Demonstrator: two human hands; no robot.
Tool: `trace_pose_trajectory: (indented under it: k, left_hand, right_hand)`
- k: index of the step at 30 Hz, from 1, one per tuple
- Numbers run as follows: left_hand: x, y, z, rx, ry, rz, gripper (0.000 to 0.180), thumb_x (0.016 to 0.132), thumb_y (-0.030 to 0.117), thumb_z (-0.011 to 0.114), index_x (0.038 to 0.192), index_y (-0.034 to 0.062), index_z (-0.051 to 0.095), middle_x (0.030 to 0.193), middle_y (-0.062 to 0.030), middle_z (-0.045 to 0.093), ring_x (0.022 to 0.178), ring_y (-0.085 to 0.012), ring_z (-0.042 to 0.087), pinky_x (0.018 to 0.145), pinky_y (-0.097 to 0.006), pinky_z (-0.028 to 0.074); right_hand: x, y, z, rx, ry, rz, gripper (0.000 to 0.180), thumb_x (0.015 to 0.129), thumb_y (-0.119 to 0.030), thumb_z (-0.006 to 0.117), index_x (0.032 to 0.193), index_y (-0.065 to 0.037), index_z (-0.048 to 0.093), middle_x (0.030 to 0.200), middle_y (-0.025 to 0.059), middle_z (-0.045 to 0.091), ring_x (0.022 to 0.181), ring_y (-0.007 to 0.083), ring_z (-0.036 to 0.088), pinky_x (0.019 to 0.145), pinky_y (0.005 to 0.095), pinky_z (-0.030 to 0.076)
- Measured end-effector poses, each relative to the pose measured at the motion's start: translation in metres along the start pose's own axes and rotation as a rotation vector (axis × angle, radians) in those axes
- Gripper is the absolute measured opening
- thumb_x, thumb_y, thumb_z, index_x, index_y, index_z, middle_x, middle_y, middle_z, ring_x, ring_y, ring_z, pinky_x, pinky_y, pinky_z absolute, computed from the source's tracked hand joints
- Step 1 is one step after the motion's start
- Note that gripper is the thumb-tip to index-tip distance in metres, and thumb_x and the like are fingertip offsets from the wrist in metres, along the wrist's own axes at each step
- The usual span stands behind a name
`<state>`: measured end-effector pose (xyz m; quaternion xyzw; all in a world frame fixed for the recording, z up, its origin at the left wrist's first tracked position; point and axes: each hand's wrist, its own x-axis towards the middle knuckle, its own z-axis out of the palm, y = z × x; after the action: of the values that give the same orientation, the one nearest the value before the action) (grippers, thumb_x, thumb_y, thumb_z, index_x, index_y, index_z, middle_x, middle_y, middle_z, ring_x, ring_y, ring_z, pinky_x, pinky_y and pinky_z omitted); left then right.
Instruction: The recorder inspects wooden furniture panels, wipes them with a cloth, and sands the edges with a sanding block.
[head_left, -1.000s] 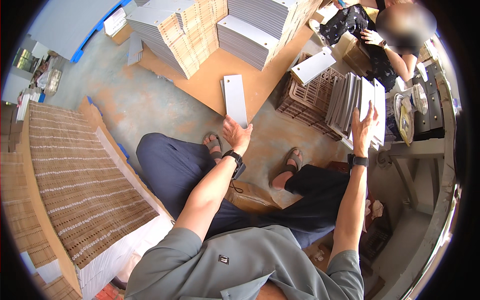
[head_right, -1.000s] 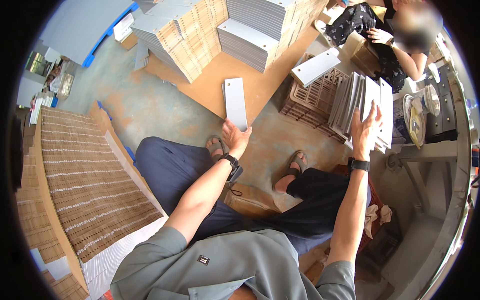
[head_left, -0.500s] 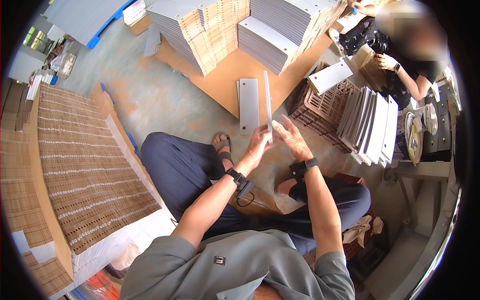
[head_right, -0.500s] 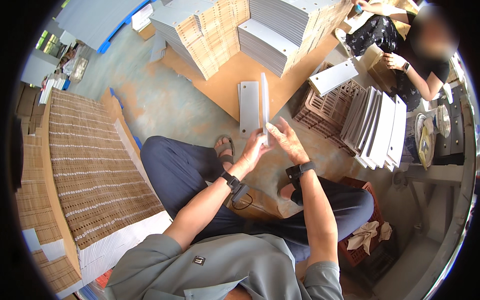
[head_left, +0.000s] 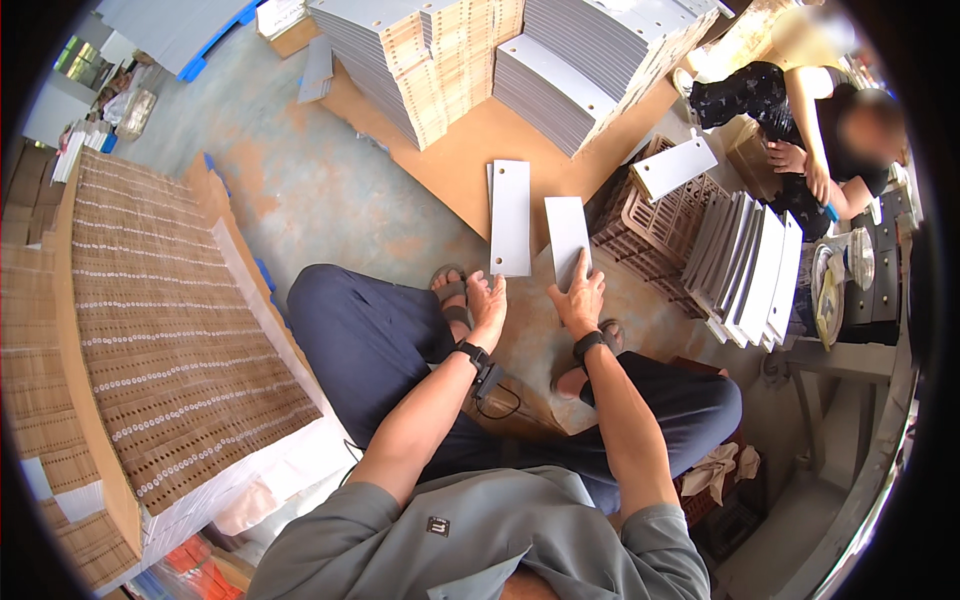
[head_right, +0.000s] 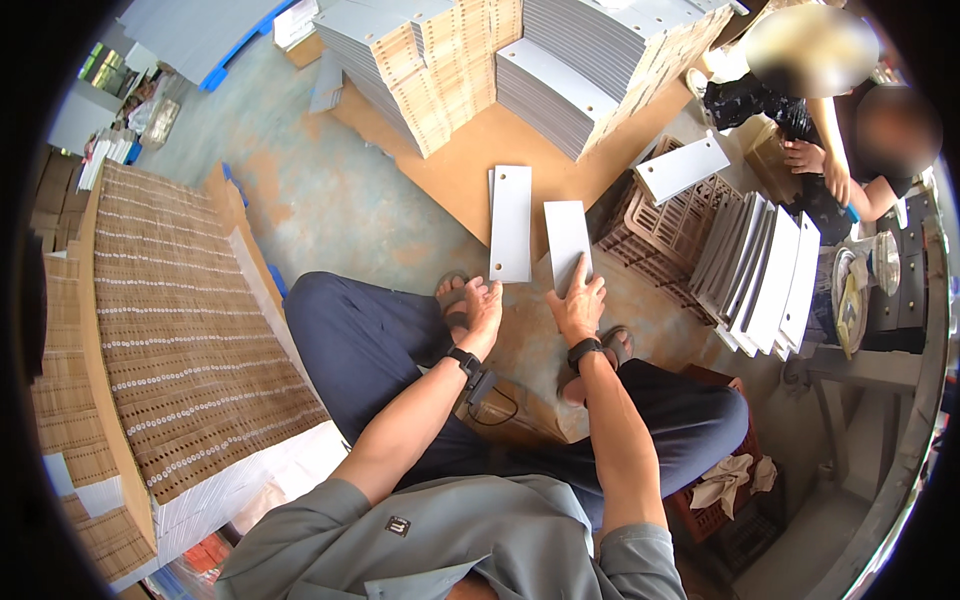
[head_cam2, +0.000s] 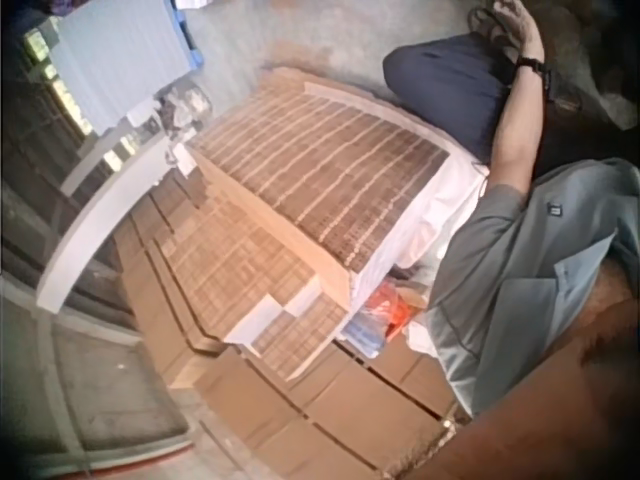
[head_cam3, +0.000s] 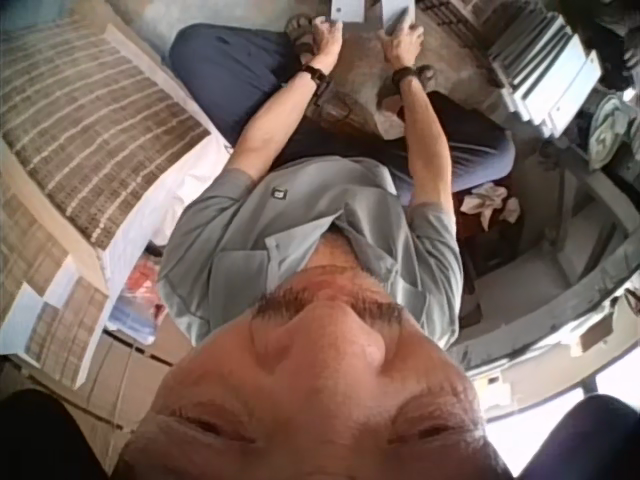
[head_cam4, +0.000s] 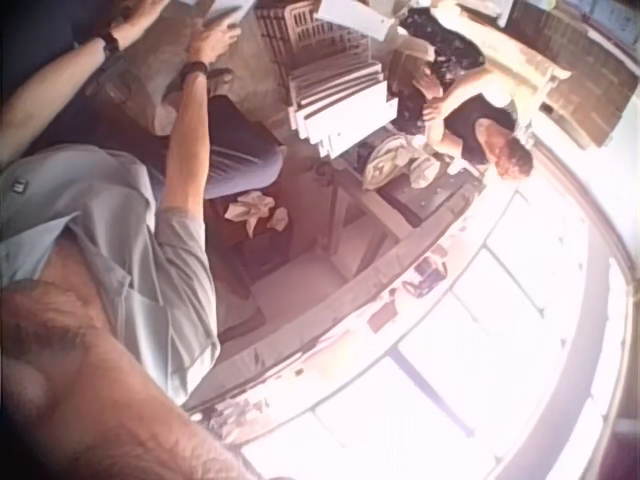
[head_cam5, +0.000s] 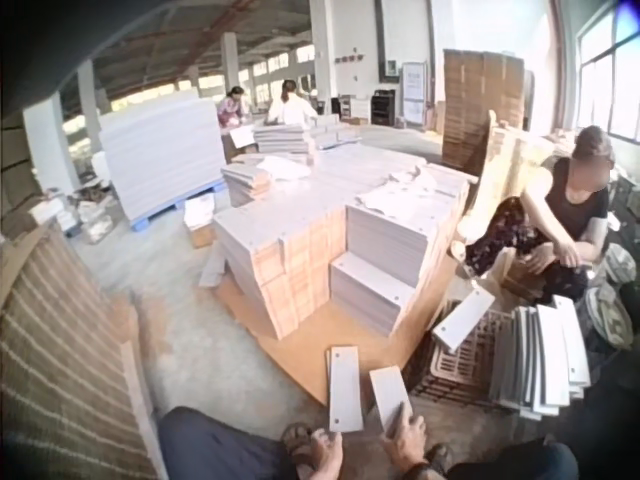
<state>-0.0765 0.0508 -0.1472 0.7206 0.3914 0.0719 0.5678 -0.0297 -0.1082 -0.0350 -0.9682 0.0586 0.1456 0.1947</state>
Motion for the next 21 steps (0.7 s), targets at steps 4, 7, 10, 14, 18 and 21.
trace_pose_trajectory:
  k: [4,7,10,14,18,21]
  left_hand:
    - [-0.001,0.006,0.022,0.202,0.017,0.238,0.06,0.088,0.038,0.073,0.126,-0.0021,0.05,0.11,-0.0213,0.063,0.099,-0.0315,0.062,0.089,-0.042,0.049]
    - [0.039,-0.009,0.004,0.014,-0.04,0.076,0.053,0.093,0.039,0.07,0.119,-0.0035,0.055,0.102,-0.0147,0.064,0.093,-0.0241,0.061,0.085,-0.039,0.049]
    - [0.034,0.005,0.006,-0.017,-0.103,0.02,0.046,0.091,0.034,0.073,0.114,-0.0038,0.059,0.103,-0.0132,0.065,0.093,-0.0216,0.061,0.086,-0.036,0.05]
    - [0.054,-0.02,0.012,-0.043,-0.098,-0.084,0.042,0.09,0.029,0.074,0.112,-0.0035,0.06,0.101,-0.0125,0.066,0.09,-0.0213,0.062,0.083,-0.036,0.051]
    - [0.055,-0.017,0.014,-0.211,-0.157,0.044,0.039,0.088,0.022,0.071,0.062,0.0023,0.051,0.059,0.0026,0.042,0.059,-0.012,0.036,0.053,-0.038,0.028]
    - [0.025,0.023,0.016,-0.196,-0.261,-0.093,0.026,0.089,0.022,0.074,0.092,-0.0034,0.069,0.083,-0.0034,0.065,0.077,-0.0129,0.055,0.071,-0.031,0.046]
  right_hand:
    - [-0.004,0.037,-0.007,-0.063,-0.022,0.027,0.101,0.075,-0.035,0.078,0.156,-0.01,0.023,0.131,0.0264,0.045,0.119,0.0452,0.05,0.097,0.0522,0.049]
    - [-0.016,0.004,-0.029,0.058,0.095,-0.072,0.099,0.075,-0.035,0.079,0.155,-0.01,0.026,0.131,0.027,0.045,0.12,0.0442,0.049,0.098,0.051,0.049]
    - [-0.035,0.007,-0.092,0.118,0.271,-0.103,0.095,0.075,-0.031,0.078,0.153,-0.009,0.03,0.133,0.0283,0.046,0.121,0.0455,0.05,0.1,0.051,0.048]
    - [-0.048,0.042,-0.18,0.09,0.564,-0.157,0.088,0.074,-0.03,0.078,0.15,-0.007,0.038,0.13,0.0294,0.05,0.117,0.0436,0.054,0.097,0.0503,0.049]
    - [-0.049,0.107,-0.259,-0.039,0.739,-0.13,0.08,0.081,-0.029,0.075,0.148,-0.006,0.04,0.124,0.0305,0.053,0.105,0.0427,0.06,0.089,0.0489,0.052]
    - [-0.042,0.173,-0.288,-0.131,0.698,0.084,0.08,0.083,-0.032,0.074,0.148,-0.002,0.039,0.124,0.0331,0.053,0.107,0.044,0.059,0.092,0.0458,0.05]
